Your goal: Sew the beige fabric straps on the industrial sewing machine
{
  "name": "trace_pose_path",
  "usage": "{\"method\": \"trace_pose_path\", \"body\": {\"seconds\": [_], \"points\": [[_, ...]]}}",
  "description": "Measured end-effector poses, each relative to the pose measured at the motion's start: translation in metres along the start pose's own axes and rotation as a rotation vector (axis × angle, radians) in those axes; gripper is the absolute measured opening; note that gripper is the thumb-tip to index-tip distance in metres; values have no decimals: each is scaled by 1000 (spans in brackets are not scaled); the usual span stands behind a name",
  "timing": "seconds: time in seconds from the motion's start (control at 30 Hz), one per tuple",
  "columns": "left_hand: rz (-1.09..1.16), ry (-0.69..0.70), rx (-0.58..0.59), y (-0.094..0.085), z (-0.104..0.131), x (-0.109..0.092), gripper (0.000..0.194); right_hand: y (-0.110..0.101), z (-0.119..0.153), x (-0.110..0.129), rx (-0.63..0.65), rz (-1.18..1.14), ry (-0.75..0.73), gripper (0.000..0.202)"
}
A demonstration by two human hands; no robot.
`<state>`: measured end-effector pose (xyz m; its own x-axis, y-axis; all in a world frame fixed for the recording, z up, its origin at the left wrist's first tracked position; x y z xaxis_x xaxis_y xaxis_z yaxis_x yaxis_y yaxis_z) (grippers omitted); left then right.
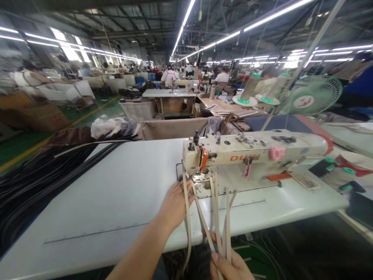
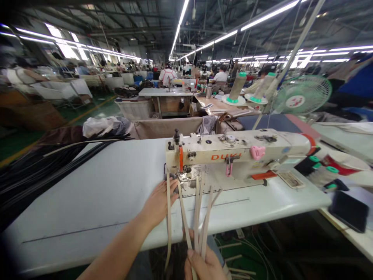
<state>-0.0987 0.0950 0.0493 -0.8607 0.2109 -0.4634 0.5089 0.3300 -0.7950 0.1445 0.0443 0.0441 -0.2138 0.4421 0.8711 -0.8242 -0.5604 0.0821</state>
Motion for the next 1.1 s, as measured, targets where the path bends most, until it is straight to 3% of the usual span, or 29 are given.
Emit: {"method": "trace_pose_path", "body": {"seconds": [0.3, 0.77, 1.1], "points": [[-6, -11, 17, 2, 0, 2, 43, 6, -9, -6, 48, -133, 1, 97], [-5, 6, 0, 3, 2, 4, 42, 16, -19, 15, 16, -180, 31, 90], [2, 17, -23, 5, 3, 6, 40, 14, -16, 14, 54, -190, 35, 73]]}}
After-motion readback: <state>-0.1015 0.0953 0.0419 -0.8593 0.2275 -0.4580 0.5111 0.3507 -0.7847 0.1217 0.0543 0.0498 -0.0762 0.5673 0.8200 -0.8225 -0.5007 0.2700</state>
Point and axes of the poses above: each hand's wrist, its own z-axis away from the middle knuckle, its own y-axis out of the palm, x = y × z, the point moved 2 cm from there along -z, towards the middle knuckle, and after that the axes turned 11 degrees about z, right-handed, at the moved point
